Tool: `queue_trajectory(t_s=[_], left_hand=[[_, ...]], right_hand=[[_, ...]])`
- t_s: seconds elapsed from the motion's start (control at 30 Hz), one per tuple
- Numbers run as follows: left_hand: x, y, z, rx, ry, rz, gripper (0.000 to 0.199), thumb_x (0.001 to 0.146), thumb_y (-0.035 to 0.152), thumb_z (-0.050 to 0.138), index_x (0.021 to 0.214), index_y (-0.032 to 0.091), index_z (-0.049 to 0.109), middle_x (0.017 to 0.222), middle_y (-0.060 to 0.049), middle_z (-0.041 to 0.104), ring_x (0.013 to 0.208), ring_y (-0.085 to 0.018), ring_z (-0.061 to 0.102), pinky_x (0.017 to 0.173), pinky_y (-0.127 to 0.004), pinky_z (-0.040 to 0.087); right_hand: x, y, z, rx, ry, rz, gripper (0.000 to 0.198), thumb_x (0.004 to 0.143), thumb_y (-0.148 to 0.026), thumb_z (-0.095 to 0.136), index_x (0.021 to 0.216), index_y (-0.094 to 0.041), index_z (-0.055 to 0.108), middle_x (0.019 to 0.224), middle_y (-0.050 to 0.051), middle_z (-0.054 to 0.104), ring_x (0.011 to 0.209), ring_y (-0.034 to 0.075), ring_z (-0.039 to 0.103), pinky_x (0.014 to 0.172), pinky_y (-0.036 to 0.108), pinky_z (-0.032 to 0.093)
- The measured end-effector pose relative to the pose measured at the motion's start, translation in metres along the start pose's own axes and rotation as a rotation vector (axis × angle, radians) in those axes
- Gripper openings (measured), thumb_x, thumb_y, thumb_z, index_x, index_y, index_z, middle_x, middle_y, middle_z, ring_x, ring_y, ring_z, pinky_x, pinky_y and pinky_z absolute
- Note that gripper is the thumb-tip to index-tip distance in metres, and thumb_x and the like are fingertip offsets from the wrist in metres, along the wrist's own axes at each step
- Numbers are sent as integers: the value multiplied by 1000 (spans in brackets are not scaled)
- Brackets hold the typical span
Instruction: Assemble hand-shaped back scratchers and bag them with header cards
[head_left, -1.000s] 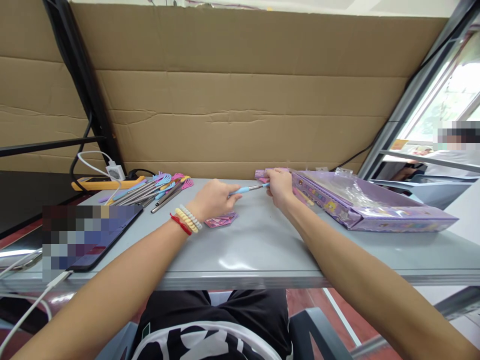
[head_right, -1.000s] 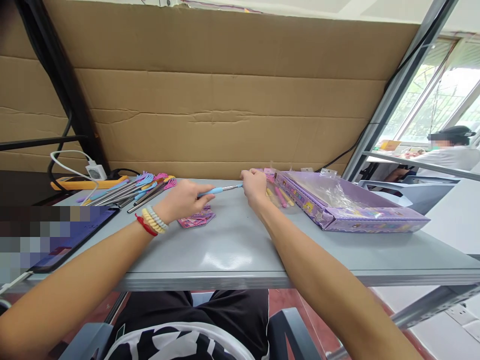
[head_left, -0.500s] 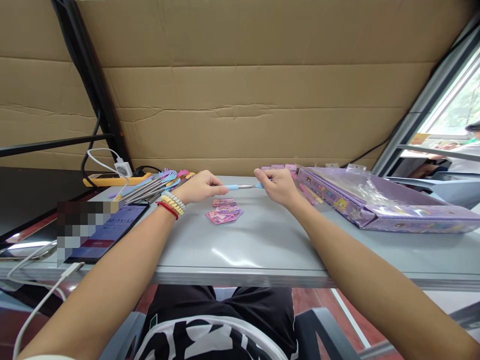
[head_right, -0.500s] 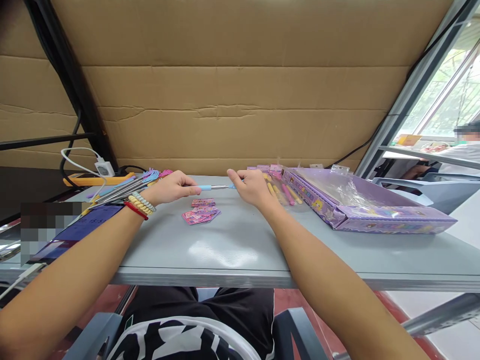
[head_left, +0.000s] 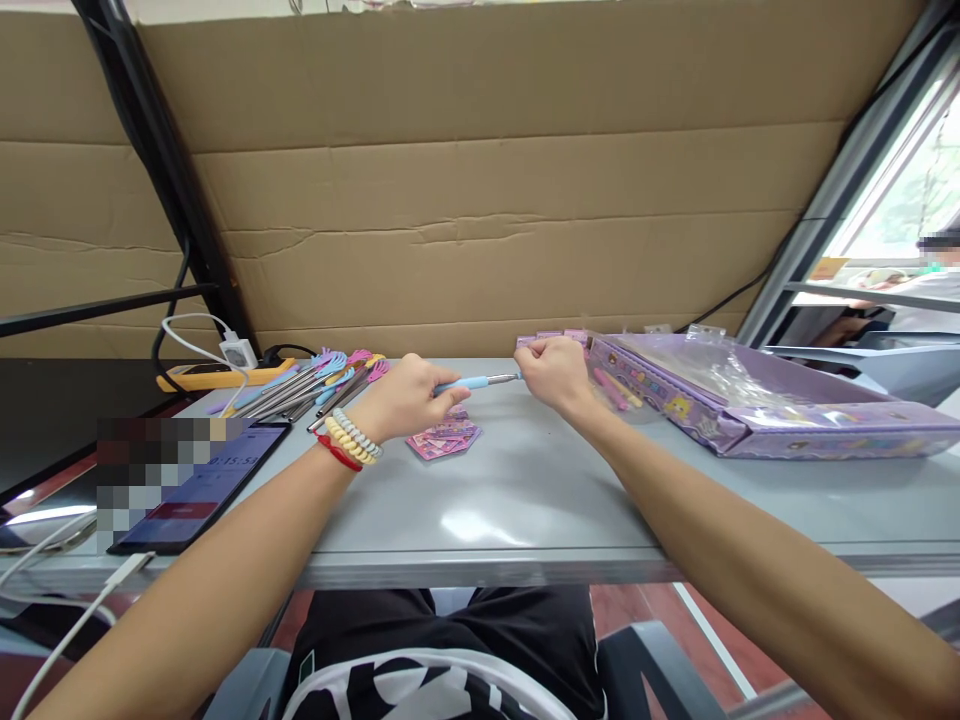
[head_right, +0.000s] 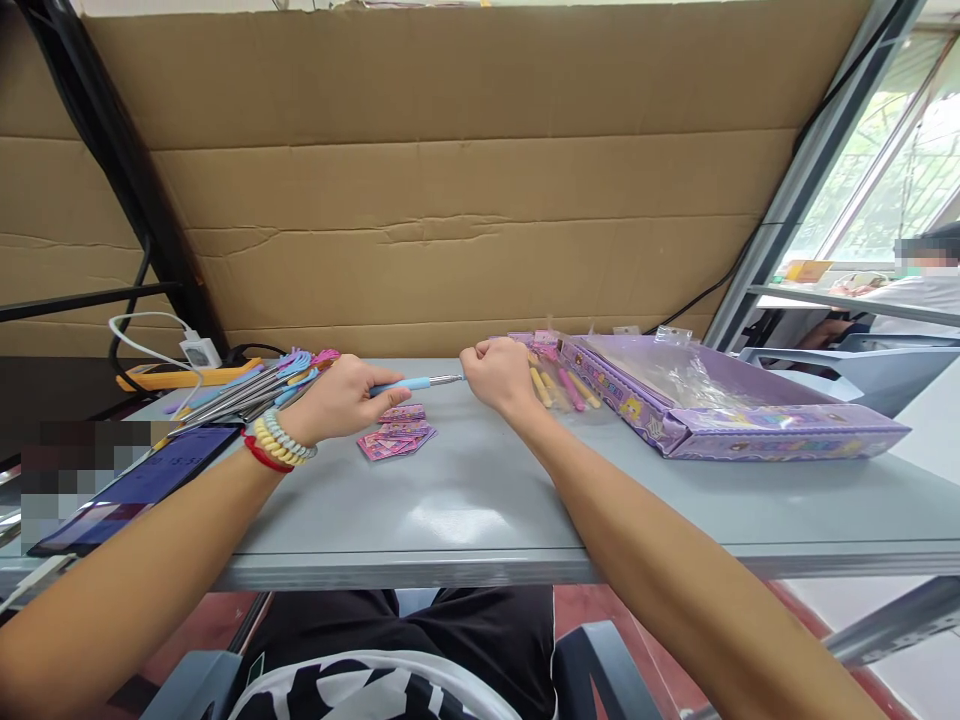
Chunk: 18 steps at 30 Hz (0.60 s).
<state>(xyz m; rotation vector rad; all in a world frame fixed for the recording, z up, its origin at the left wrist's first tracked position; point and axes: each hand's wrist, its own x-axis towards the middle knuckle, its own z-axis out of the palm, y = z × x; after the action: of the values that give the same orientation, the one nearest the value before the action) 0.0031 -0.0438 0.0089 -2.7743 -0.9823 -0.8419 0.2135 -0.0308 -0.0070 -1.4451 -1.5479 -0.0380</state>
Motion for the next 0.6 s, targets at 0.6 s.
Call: queue_trajectory(t_s=[0.6], left_hand=[[3, -29, 9, 166, 9, -132, 37, 83, 48, 48, 67, 19, 65, 58, -3, 61, 54, -15, 49, 53, -27, 27]], right_hand=[[4, 9, -4, 195, -268, -59, 35, 80, -43, 42, 54, -20, 34, 52, -4, 35, 51, 9, 34, 51, 25, 25]])
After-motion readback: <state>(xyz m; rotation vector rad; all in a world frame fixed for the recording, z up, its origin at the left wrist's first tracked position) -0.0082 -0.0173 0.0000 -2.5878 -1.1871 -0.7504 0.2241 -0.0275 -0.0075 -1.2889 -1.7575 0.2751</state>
